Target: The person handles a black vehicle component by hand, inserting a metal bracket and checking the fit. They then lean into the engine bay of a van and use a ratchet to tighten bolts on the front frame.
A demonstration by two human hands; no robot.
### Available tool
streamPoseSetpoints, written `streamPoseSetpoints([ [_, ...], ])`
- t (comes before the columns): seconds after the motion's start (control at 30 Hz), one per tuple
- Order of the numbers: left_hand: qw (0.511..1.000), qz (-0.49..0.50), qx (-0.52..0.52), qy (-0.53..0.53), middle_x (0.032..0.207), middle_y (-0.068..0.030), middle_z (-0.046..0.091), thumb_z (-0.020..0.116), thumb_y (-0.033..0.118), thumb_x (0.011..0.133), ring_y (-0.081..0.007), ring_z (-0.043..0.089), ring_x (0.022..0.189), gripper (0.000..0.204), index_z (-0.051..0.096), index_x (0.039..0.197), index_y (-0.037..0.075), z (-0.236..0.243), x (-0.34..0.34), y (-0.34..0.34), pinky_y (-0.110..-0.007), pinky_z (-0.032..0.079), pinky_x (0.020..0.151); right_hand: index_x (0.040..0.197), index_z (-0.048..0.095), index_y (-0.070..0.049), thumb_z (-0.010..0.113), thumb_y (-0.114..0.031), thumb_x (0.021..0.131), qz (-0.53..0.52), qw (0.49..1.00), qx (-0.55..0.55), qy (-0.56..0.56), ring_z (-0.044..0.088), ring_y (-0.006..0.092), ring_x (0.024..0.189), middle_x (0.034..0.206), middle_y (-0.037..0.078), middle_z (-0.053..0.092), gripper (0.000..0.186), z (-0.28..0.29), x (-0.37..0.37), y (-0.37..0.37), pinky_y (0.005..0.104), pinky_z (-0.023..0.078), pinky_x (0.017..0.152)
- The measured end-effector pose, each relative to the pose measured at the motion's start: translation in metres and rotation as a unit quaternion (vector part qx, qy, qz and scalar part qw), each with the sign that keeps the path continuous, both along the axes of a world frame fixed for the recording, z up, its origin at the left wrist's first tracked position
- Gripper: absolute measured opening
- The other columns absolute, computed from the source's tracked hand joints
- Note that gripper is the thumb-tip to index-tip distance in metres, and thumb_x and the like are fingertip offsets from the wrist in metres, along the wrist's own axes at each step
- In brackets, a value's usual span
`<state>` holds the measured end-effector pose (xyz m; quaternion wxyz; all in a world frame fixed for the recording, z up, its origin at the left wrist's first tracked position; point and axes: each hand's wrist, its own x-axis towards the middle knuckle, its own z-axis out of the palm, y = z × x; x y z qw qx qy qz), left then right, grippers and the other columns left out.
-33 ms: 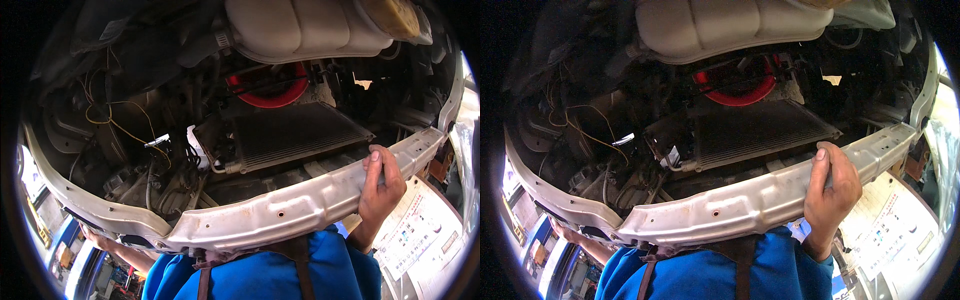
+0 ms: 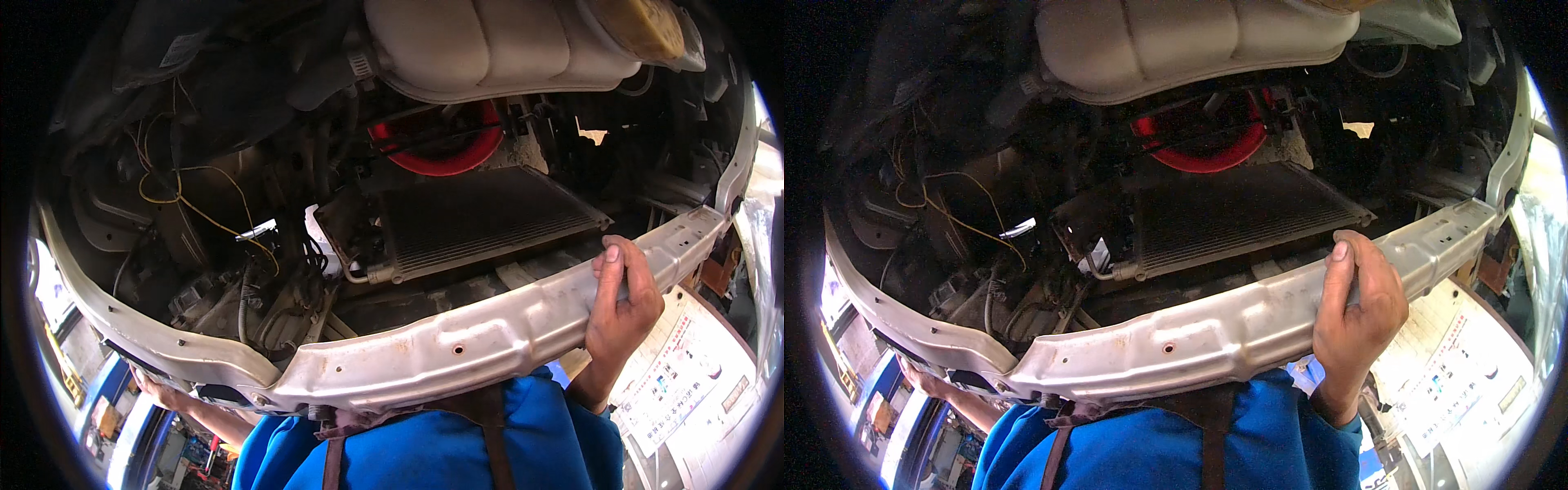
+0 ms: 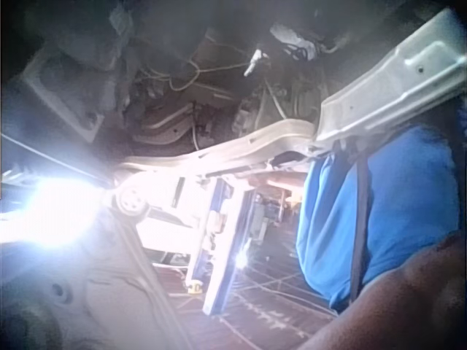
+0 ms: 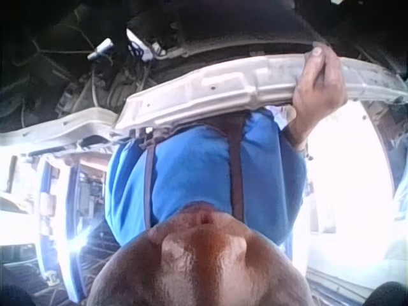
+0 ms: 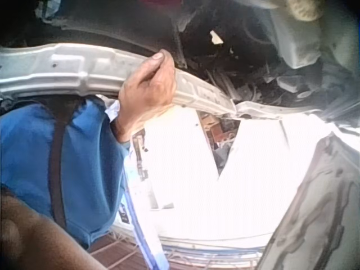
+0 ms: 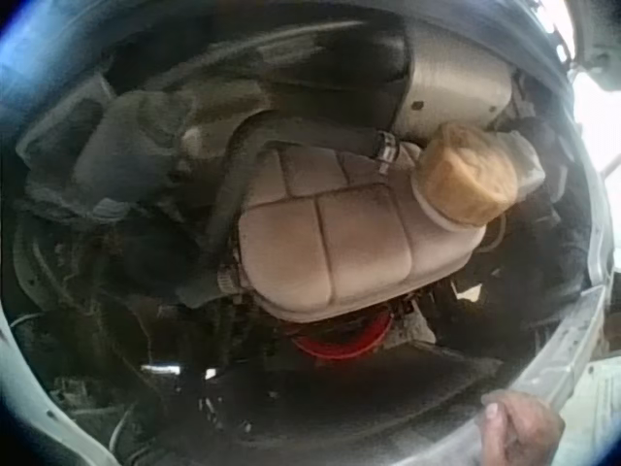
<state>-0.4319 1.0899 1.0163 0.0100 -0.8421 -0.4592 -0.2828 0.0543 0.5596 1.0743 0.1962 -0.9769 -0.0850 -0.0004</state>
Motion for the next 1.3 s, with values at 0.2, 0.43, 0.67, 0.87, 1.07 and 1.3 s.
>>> streamPoseSetpoints([
  [0.2, 0.983, -0.084, 0.115, 0.112, 0.133, -0.0197, 0.058, 0.045, 0.018, 0.097, -0.0339, 0.057, 0.12, 0.041, 0.056, 0.131, -0.004, 0.008, 0.003, -0.003, -0.04, 0.042, 0.106, 0.098, 0.069, 0.003, 0.058, -0.005, 0.093, -0.004, 1.0, -0.004, 0.004, 0.066, 0.0235, 0.075, 0.083, 0.015, 0.069, 0.015, 0.0, 0.001, -0.002, 0.0345, 0.05, 0.07],
  [0.43, 0.973, -0.122, 0.132, 0.144, 0.135, -0.0231, 0.054, 0.042, 0.014, 0.101, -0.0374, 0.054, 0.123, 0.037, 0.055, 0.13, -0.005, 0.011, 0.013, -0.012, -0.043, 0.045, 0.105, 0.098, 0.069, 0.003, 0.058, -0.004, 0.093, -0.003, 1.0, 0.005, 0.0, 0.066, 0.0232, 0.075, 0.085, 0.015, 0.07, 0.014, -0.001, -0.001, -0.003, 0.0346, 0.051, 0.07],
  [0.67, 0.981, -0.086, 0.137, 0.108, 0.131, -0.0177, 0.061, 0.047, 0.014, 0.097, -0.0325, 0.06, 0.118, 0.039, 0.056, 0.131, -0.003, 0.005, 0.002, -0.003, -0.039, 0.045, 0.104, 0.1, 0.069, 0.002, 0.059, -0.006, 0.093, 0.002, 1.0, 0.013, -0.006, 0.066, 0.0212, 0.074, 0.085, 0.013, 0.07, 0.014, -0.004, -0.001, -0.005, 0.0336, 0.051, 0.069],
  [0.87, 0.997, -0.054, 0.044, 0.019, 0.13, -0.0168, 0.062, 0.048, 0.013, 0.097, -0.0331, 0.061, 0.117, 0.038, 0.057, 0.131, -0.002, 0.003, -0.011, 0.009, -0.04, 0.046, 0.104, 0.099, 0.068, 0.0, 0.058, -0.006, 0.094, 0.006, 1.0, 0.012, -0.01, 0.065, 0.0199, 0.073, 0.084, 0.012, 0.069, 0.013, -0.003, -0.002, -0.006, 0.0331, 0.051, 0.068],
  [1.07, 0.987, -0.089, 0.116, 0.073, 0.13, -0.0166, 0.062, 0.05, 0.011, 0.096, -0.0325, 0.061, 0.117, 0.038, 0.058, 0.131, -0.001, 0.006, 0.002, -0.003, -0.04, 0.046, 0.104, 0.1, 0.068, 0.0, 0.058, -0.007, 0.094, 0.005, 1.0, 0.013, -0.002, 0.065, 0.0192, 0.072, 0.084, 0.012, 0.069, 0.014, -0.004, -0.001, -0.005, 0.0327, 0.051, 0.068],
  [1.3, 0.996, -0.028, 0.07, 0.041, 0.13, -0.0156, 0.062, 0.048, 0.009, 0.097, -0.03, 0.061, 0.117, 0.036, 0.058, 0.131, -0.001, 0.005, -0.001, -0.005, -0.038, 0.046, 0.104, 0.1, 0.068, 0.001, 0.058, -0.006, 0.094, 0.007, 1.0, 0.009, -0.009, 0.066, 0.0195, 0.074, 0.086, 0.013, 0.07, 0.013, -0.005, -0.001, -0.006, 0.0329, 0.052, 0.068],
])
